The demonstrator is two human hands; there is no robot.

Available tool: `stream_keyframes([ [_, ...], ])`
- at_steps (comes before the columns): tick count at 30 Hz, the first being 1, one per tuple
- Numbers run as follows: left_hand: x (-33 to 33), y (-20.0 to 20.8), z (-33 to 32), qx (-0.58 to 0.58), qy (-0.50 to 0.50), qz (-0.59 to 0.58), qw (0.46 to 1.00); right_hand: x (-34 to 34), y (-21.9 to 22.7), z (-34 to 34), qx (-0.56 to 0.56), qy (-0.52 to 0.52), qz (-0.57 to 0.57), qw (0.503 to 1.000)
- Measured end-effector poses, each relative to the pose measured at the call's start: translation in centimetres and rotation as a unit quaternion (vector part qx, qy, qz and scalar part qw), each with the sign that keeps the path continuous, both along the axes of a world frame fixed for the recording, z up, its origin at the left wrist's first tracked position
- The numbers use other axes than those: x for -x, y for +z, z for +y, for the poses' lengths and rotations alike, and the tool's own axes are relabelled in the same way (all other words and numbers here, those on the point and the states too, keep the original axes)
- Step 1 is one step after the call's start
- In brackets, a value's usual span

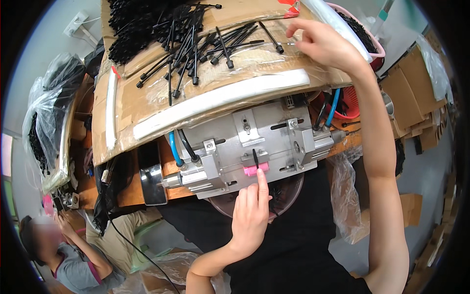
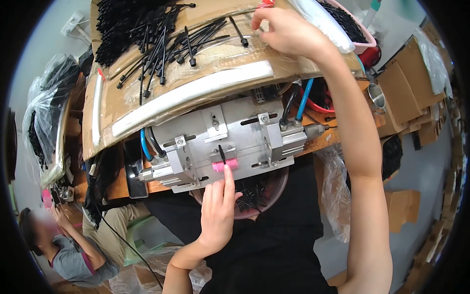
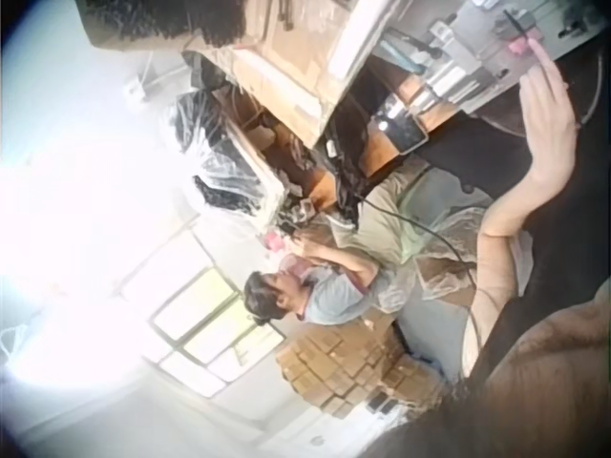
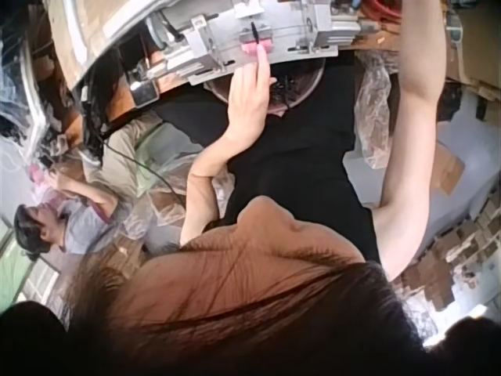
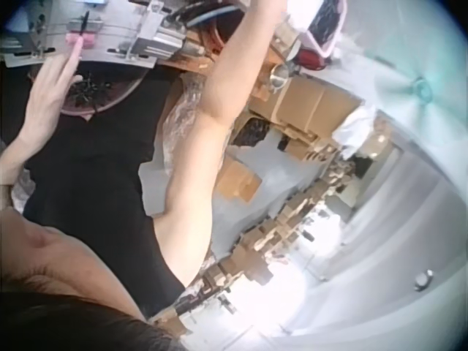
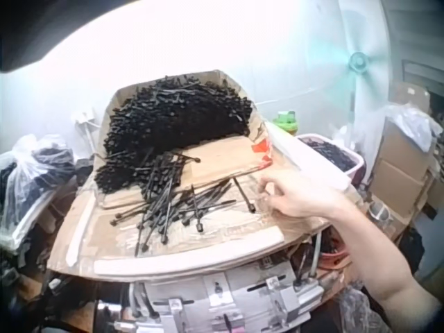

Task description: The person repeatedly picks up black cable ties from a cardboard box and inserts them into a metal jig on the table. They use a pink tool to secure or adjust the ties within the jig, then remove the ties and place them into a pink bowl below. The process is repeated continuously throughout the clip.

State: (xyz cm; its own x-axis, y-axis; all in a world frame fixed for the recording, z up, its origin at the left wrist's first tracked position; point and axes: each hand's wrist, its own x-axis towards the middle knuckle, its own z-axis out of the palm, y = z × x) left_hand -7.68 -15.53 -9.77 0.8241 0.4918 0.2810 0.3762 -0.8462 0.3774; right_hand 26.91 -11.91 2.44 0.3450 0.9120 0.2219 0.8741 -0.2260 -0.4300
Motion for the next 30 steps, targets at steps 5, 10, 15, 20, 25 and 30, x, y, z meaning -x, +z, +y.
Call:
stream_keyframes([
  [5, -0.7, 0.2, 1.5, -0.034, -0.018, 0.006, 0.999, 4.9, 2.3, -5.3, -0.162, -0.022, 0.212, 0.963],
  [10, -0.4, 3.9, 4.1, -0.042, -0.044, 0.005, 0.998, 15.1, -4.4, -11.3, -0.236, 0.090, 0.039, 0.967],
  [15, -8.2, 9.1, 15.3, -0.125, -0.006, -0.154, 0.980, 22.1, -12.4, -12.4, -0.199, 0.093, 0.054, 0.974],
  [20, -10.5, 10.9, 20.0, -0.013, -0.077, -0.069, 0.995, 23.0, -14.0, -10.6, -0.180, 0.089, 0.057, 0.978],
  [25, -7.9, 10.4, 16.6, -0.019, -0.074, -0.177, 0.981, 22.3, -12.4, -11.1, -0.098, 0.083, 0.040, 0.991],
  [30, -0.9, 6.6, 7.6, -0.072, -0.026, -0.176, 0.981, 17.0, -5.6, -7.1, -0.217, 0.050, -0.117, 0.968],
])
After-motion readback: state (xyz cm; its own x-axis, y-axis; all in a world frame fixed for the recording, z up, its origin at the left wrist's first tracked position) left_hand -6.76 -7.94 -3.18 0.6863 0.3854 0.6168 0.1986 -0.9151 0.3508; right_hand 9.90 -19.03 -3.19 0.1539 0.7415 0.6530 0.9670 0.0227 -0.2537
